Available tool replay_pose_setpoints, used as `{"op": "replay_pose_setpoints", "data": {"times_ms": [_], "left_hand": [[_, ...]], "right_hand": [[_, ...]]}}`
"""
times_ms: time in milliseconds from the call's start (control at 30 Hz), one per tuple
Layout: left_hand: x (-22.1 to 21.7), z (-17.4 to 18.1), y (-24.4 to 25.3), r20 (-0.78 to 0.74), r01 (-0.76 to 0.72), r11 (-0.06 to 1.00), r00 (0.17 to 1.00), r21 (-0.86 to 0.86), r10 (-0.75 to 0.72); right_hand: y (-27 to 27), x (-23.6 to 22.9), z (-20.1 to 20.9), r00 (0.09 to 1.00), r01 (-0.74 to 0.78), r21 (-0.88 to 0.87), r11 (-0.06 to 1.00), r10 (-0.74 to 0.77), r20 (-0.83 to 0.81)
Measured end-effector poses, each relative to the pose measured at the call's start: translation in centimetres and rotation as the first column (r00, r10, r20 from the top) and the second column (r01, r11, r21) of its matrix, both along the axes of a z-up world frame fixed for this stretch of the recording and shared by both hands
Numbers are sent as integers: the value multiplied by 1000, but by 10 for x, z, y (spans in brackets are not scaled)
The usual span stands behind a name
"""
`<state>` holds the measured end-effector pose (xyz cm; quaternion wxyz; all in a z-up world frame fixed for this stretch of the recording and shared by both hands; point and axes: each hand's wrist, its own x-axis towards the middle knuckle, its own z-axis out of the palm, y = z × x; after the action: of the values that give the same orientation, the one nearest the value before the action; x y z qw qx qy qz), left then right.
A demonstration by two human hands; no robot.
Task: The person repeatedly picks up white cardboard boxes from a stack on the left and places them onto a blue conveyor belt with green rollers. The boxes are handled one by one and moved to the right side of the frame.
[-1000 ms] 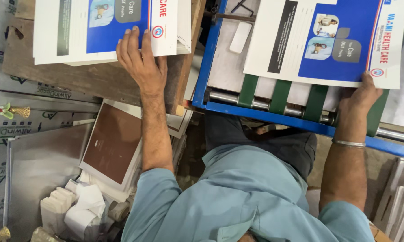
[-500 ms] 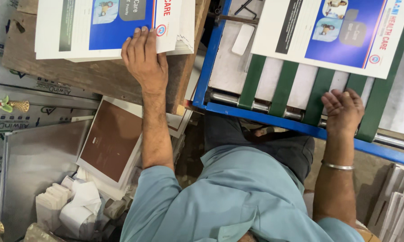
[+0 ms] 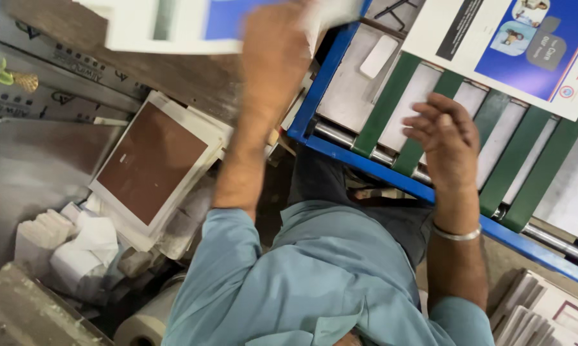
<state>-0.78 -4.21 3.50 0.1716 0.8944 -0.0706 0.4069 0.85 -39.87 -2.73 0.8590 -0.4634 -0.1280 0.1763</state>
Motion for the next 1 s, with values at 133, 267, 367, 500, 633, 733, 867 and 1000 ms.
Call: {"op": "replay_pose_setpoints", "data": {"times_ms": [133,267,367,500,633,733,867,1000], "left_hand": [[-4,-6,-112,-256,179,906,963,384,-82],[-22,3,-129,-392,364,900,884,240,-254],[-29,7,-82,-411,270,925,900,267,-144],[-17,18,-7,-343,60,954,938,292,47],[3,27,42,-253,-9,978,965,209,63],[5,23,53,-280,26,994,960,102,3],[10,9,51,-43,-39,972,998,232,50],[14,-10,51,25,-74,972,997,221,70]], "right_hand": [[49,2,15,986,-167,174,971,169,4],[50,18,2,962,216,47,975,-204,-182],[7,35,-16,933,346,128,930,-326,-153],[-60,46,-46,807,586,125,801,-564,-174],[-114,44,-81,701,713,34,700,-714,-8],[-148,46,-101,586,810,-22,585,-809,51],[-182,44,-126,454,882,-136,452,-891,-18],[-199,45,-152,428,893,-118,435,-900,-80]]}}
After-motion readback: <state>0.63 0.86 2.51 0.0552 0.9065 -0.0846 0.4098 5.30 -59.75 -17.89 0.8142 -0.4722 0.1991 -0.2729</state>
